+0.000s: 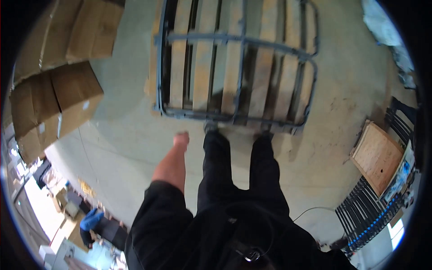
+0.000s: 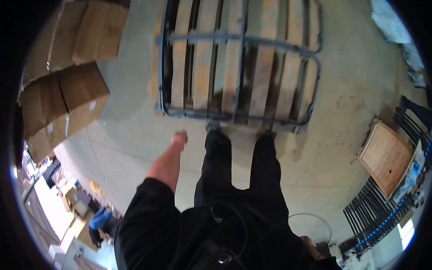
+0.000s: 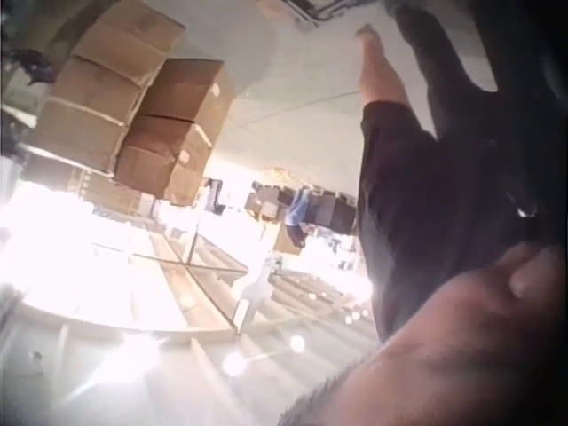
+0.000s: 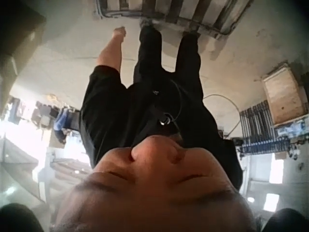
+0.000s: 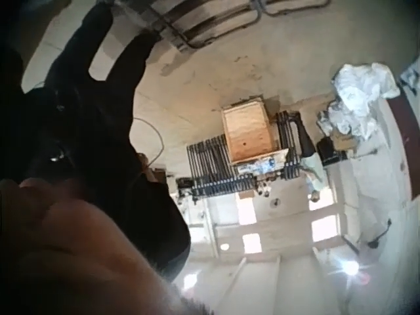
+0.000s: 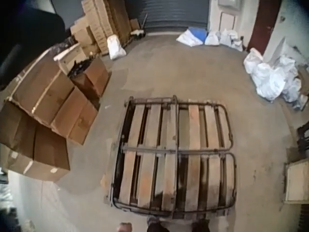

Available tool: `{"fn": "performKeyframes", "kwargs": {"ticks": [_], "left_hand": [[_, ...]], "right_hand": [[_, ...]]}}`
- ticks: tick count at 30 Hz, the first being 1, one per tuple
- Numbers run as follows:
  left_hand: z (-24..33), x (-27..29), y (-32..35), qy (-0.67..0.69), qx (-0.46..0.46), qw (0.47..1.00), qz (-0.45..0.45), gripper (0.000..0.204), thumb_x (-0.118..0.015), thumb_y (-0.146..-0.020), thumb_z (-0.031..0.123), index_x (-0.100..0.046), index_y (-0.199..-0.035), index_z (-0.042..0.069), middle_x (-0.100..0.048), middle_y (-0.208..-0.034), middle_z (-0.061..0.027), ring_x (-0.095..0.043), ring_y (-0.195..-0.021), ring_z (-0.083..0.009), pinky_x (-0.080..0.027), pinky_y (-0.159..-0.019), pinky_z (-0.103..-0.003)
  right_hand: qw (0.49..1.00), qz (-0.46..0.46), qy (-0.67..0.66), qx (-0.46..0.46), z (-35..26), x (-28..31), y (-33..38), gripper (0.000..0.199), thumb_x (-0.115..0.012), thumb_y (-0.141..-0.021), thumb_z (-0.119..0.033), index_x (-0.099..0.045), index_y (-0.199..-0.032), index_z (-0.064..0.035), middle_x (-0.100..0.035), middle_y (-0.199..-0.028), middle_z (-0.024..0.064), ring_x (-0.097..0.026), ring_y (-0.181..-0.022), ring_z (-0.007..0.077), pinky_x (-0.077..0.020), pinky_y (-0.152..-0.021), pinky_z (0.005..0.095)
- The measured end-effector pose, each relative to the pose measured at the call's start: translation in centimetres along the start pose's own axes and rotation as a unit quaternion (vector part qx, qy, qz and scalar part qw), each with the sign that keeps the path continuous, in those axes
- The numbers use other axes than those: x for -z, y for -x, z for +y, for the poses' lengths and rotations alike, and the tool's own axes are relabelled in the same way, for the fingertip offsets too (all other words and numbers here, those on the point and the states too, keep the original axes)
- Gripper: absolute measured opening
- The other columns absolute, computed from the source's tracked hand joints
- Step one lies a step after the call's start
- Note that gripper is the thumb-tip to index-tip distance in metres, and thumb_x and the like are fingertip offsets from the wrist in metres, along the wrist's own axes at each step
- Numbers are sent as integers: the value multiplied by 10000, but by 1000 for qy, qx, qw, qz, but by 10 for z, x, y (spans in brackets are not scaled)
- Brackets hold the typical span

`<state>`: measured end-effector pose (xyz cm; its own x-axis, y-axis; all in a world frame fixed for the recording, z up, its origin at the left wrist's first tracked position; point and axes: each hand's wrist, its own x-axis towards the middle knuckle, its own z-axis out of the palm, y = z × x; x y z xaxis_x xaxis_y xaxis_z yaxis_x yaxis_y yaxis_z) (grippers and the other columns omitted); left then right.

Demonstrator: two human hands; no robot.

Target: Assembling metal furniture frames by attaching plastic joints and securing them with screws.

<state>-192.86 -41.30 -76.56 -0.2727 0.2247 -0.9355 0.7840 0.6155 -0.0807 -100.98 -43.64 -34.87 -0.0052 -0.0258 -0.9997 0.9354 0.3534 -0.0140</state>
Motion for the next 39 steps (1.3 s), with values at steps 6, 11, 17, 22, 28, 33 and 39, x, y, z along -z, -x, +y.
{"fn": "performKeyframes", "kwargs": {"ticks": [6, 11, 17, 22, 28, 33, 39], "left_hand": [[9, 14, -97, 742, 247, 619, 73, 280, -663, -924, 331, -607, -970, 61, -628, -823, -83, -610, -665, -185, -552, -610, -329], [18, 28, -144, 837, 265, 475, 59, 339, -658, -933, 313, -557, -1153, 76, -629, -1000, -125, -647, -857, -269, -589, -744, -417], [5, 27, -114, 925, 159, 337, 70, 204, -616, -958, 243, -486, -1031, 103, -579, -894, -101, -621, -805, -272, -578, -771, -446], [38, 89, 54, 957, 68, 278, 42, 440, -600, -939, 472, -533, -1003, 41, -574, -782, -114, -582, -731, -291, -530, -798, -467], [12, 227, 245, 918, -167, 359, 18, 806, -411, -923, 752, -558, -1299, 54, -652, -899, -165, -689, -844, -375, -614, -767, -469], [0, 344, 330, 924, -154, 330, 113, 377, -517, -946, 462, -597, -905, 96, -562, -798, -58, -547, -667, -230, -509, -573, -382], [68, 470, 424, 955, -189, 163, 161, 284, -723, -883, 279, -498, -836, 111, -474, -773, -21, -516, -809, -212, -500, -898, -437]], "right_hand": [[990, -96, -66, -79, -72, 33, 11, 313, -641, -888, -321, -717, -1109, -113, -744, -928, 136, -718, -889, 325, -564, -817, 479], [975, -96, -117, -162, -61, 45, -5, 311, -651, -875, -312, -720, -1114, -125, -742, -949, 139, -716, -900, 327, -561, -813, 472], [953, -29, -191, -235, -37, 77, -10, 312, -664, -859, -301, -724, -1120, -140, -740, -974, 143, -713, -913, 329, -557, -809, 464], [869, 84, -466, -147, -104, 177, -44, 219, -612, -931, -228, -614, -1082, -69, -621, -761, 98, -615, -642, 203, -490, -524, 337], [716, 138, -683, -44, -209, 270, -25, 246, -620, -937, -224, -595, -1111, -53, -630, -798, 99, -606, -634, 209, -500, -555, 343], [706, 215, -675, 29, -199, 261, 5, 284, -706, -882, -222, -647, -1096, -44, -680, -832, 103, -658, -642, 235, -528, -548, 363], [632, 218, -743, 18, -184, 231, 43, 240, -672, -883, -234, -645, -1059, -74, -656, -821, 82, -633, -651, 219, -511, -562, 362]]}}
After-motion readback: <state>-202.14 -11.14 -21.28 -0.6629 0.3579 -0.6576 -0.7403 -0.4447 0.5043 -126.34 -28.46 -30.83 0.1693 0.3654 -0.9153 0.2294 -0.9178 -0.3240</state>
